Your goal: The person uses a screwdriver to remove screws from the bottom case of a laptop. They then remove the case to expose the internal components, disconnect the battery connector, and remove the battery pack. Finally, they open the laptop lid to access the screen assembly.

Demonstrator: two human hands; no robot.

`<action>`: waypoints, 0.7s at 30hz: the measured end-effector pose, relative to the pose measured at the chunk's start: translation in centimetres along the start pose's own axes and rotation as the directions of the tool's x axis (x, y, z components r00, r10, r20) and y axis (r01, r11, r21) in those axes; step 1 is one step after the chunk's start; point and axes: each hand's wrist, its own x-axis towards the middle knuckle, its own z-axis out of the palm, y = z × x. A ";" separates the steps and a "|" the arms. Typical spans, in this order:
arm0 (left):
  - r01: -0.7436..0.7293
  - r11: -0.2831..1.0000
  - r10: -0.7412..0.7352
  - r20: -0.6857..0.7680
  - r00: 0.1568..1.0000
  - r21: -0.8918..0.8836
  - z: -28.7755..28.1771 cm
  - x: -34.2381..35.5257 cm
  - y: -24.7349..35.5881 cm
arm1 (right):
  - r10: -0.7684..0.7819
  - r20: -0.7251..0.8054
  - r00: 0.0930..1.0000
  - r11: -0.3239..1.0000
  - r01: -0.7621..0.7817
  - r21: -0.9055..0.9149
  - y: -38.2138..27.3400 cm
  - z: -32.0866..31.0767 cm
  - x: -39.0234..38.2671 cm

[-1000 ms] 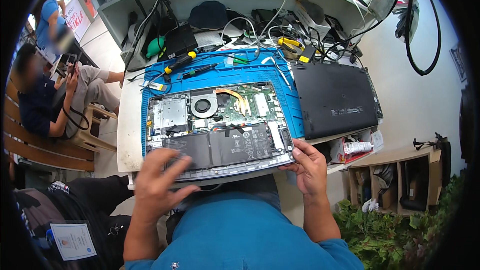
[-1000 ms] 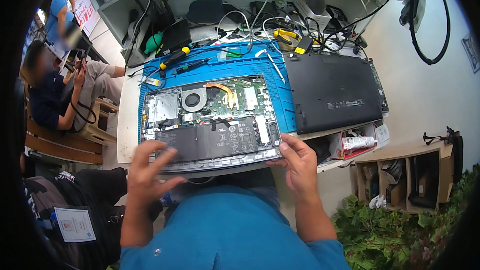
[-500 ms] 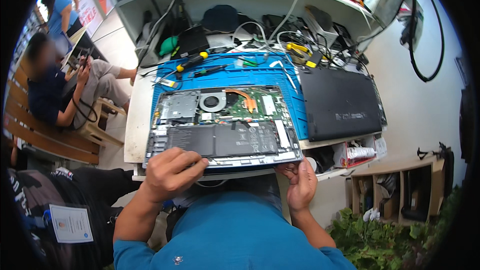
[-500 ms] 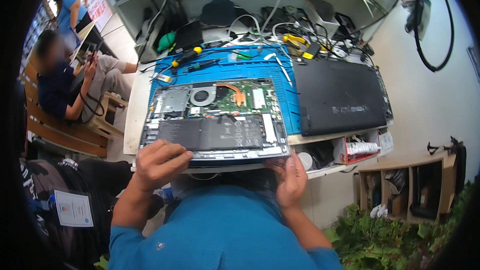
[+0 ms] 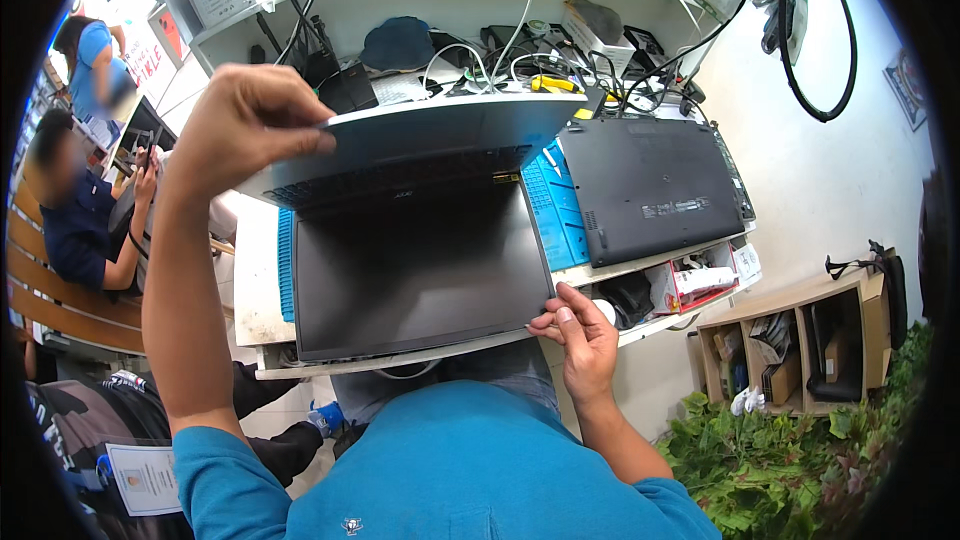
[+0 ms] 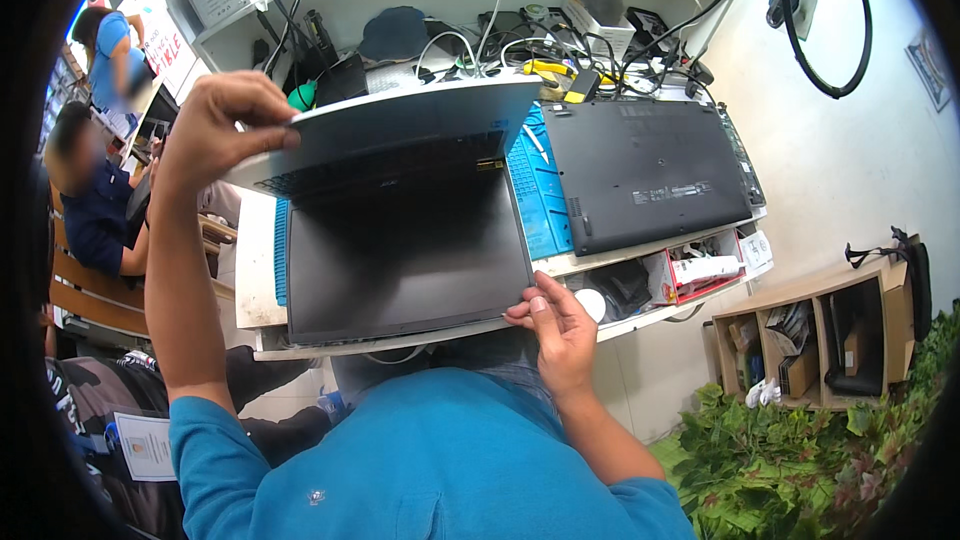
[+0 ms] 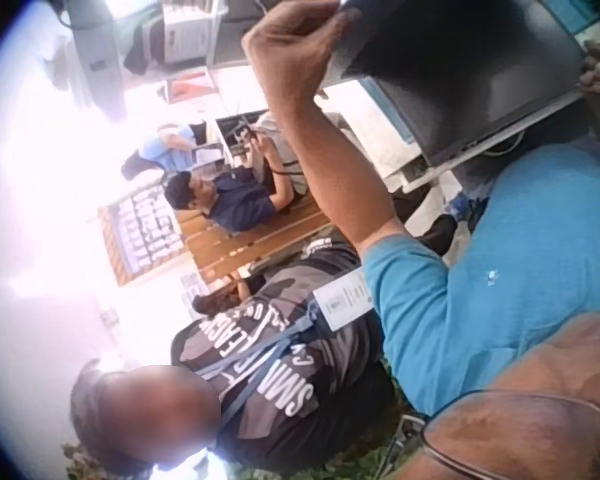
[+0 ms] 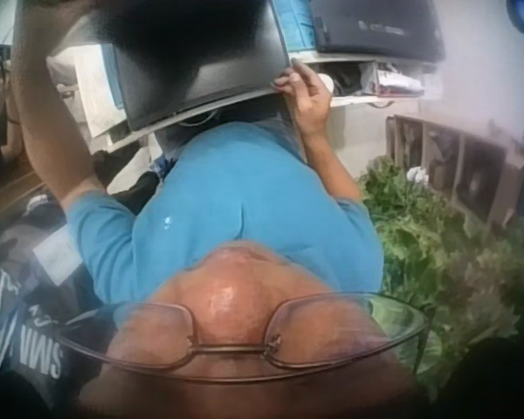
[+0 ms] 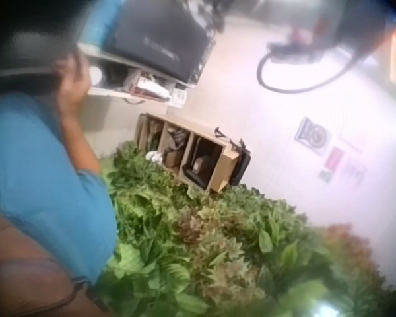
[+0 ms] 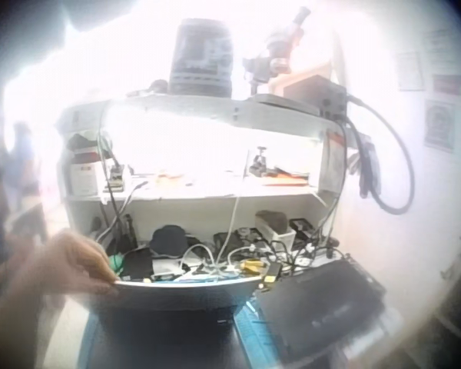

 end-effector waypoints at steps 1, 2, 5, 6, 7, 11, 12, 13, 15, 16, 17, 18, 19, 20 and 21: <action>0.042 0.999 -0.041 0.020 0.999 -0.034 -0.5 0.9 -0.4 | 0.001 0.003 1.000 1.000 -0.001 -0.002 -0.1 0.0 0.0; 0.082 0.994 -0.079 0.046 0.996 -0.071 -0.9 1.9 -1.1 | 0.002 0.000 1.000 1.000 -0.002 -0.006 -0.1 -0.1 0.0; 0.023 1.000 -0.024 0.064 0.998 0.010 -1.7 3.6 -2.3 | 0.005 -0.008 1.000 1.000 -0.005 0.011 0.0 -0.1 -0.1; 0.010 1.000 -0.012 0.070 0.997 0.027 -1.8 4.1 -2.5 | 0.011 -0.006 1.000 1.000 -0.011 0.010 0.0 -0.2 -0.2; 0.063 0.998 -0.062 0.086 0.994 0.000 -1.9 4.1 -2.7 | 0.015 -0.004 1.000 1.000 -0.015 0.007 0.0 -0.3 -0.3; 0.074 0.997 -0.072 0.083 0.994 -0.023 -1.7 3.0 -2.3 | 0.037 0.047 0.998 0.999 -0.037 -0.008 -0.5 -0.6 0.0; 0.043 0.999 -0.044 0.073 0.996 0.006 -1.6 2.9 -2.2 | -0.012 0.075 0.997 0.996 0.019 -0.088 -1.0 -0.8 0.2; 0.047 0.999 -0.049 0.075 0.996 0.020 -1.5 2.9 -2.0 | -0.057 0.107 0.993 0.983 0.074 -0.168 -1.8 -1.1 0.5; 0.045 0.995 -0.051 0.066 0.997 0.089 -1.2 2.6 -0.9 | -0.166 0.186 0.968 0.900 0.226 -0.372 -4.7 -1.4 2.0; 0.029 0.989 -0.037 0.055 0.998 0.148 -1.0 2.3 -0.4 | -0.246 0.219 0.944 0.845 0.320 -0.428 -6.0 -1.7 3.4; 0.036 0.982 -0.040 0.020 0.999 0.183 -0.8 1.7 0.0 | -0.312 0.245 0.918 0.783 0.394 -0.480 -7.4 -2.0 5.1; 0.043 0.976 -0.042 -0.010 0.999 0.211 -0.6 1.2 0.2 | -0.368 0.271 0.889 0.711 0.457 -0.534 -8.7 -2.2 6.9; 0.040 0.960 -0.037 -0.019 0.999 0.278 -0.7 0.5 0.4 | -0.407 0.285 0.868 0.664 0.496 -0.560 -10.0 -2.1 8.7; 0.072 0.957 -0.062 -0.045 0.997 0.282 -0.4 -0.1 0.9 | -0.442 0.306 0.844 0.614 0.533 -0.583 -11.1 -1.9 10.7; 0.038 0.942 -0.010 -0.084 0.996 0.333 0.0 -0.9 1.3 | -0.453 0.380 0.807 0.515 0.585 -0.627 -12.1 -1.9 12.7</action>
